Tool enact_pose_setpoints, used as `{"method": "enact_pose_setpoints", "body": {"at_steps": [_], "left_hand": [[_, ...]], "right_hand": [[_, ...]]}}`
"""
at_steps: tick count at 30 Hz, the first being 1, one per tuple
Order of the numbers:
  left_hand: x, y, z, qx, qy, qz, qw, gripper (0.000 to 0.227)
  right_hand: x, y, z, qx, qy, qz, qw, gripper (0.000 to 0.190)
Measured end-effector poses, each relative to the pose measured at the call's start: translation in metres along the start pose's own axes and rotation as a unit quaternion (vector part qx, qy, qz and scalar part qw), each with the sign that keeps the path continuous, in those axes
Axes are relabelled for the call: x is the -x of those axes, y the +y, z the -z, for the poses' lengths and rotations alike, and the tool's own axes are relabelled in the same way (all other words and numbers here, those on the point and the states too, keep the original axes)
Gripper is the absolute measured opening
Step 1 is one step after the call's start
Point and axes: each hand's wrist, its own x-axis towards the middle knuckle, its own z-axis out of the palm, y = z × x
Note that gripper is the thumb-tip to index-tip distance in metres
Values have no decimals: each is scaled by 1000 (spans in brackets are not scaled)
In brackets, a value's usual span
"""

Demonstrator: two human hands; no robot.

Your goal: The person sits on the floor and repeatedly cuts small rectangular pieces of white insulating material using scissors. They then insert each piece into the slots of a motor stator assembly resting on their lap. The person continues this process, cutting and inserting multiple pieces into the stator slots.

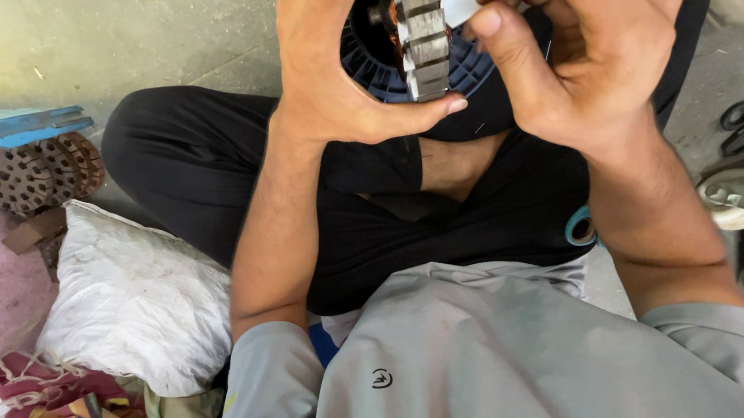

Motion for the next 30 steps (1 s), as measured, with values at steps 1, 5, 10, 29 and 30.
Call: {"method": "enact_pose_setpoints", "body": {"at_steps": [1, 5, 10, 29, 30], "left_hand": [[0, -1, -1, 9, 1, 0, 1000, 101], [1, -1, -4, 26, 4, 2, 1000, 103], [2, -1, -4, 37, 7, 1, 999, 104], [13, -6, -8, 15, -3, 22, 1000, 106], [13, -6, -8, 15, -3, 19, 1000, 106]], "right_hand": [[-2, 1, 0, -6, -1, 5, 1000, 10], [-10, 3, -1, 14, 4, 35, 999, 7], [-21, -1, -1, 99, -6, 92, 991, 7], [-31, -31, 3, -243, 17, -243, 939, 19], [-30, -27, 2, -246, 16, -228, 942, 15]]}}
